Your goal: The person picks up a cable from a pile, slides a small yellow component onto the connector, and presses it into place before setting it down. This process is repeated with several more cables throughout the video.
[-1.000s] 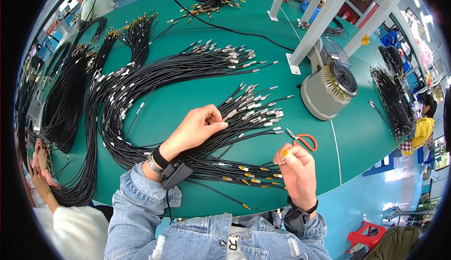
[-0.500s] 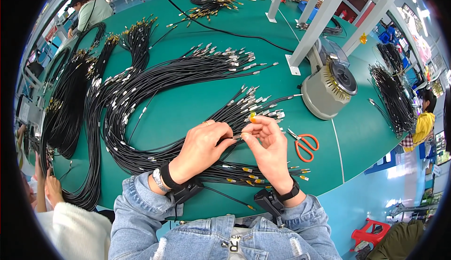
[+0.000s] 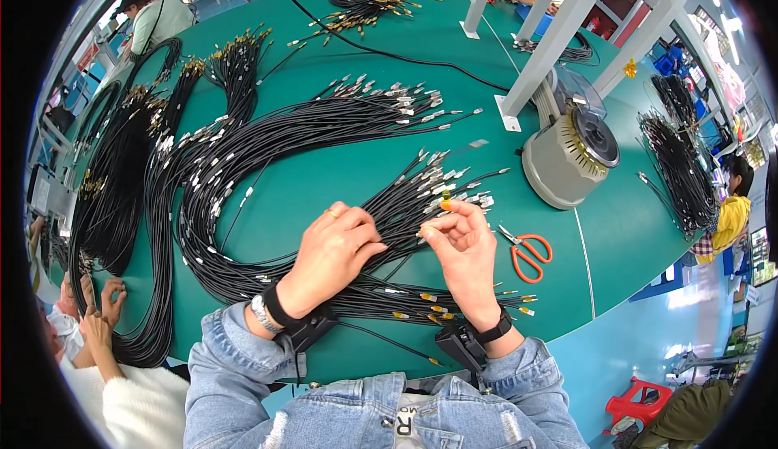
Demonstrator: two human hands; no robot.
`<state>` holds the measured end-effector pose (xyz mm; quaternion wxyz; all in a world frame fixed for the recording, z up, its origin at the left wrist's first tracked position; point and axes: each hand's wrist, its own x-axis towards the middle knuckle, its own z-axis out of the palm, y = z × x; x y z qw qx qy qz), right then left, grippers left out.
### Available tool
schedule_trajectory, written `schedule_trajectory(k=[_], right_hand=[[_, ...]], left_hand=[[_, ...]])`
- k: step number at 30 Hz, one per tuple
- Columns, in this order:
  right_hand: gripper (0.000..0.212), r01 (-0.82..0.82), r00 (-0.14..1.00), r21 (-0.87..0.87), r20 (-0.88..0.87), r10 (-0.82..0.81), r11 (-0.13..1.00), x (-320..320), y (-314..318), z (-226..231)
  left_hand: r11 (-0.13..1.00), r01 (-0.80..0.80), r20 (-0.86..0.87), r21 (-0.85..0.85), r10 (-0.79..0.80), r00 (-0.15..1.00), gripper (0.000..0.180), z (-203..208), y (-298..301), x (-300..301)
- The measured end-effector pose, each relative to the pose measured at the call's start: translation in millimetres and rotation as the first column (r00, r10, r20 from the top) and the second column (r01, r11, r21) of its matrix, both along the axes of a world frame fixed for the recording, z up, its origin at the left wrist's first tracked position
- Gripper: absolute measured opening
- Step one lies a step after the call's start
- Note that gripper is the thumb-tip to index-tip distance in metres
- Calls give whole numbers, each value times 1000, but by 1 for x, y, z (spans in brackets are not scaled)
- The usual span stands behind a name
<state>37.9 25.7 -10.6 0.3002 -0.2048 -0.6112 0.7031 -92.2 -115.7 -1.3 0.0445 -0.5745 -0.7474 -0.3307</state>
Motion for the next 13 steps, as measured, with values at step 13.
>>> schedule_trajectory(k=[13], right_hand=[[39, 28, 999, -56, -31, -30, 998, 7, 2, 0]], left_hand=[[1000, 27, 339, -10, -22, 940, 15, -6, 26, 17]])
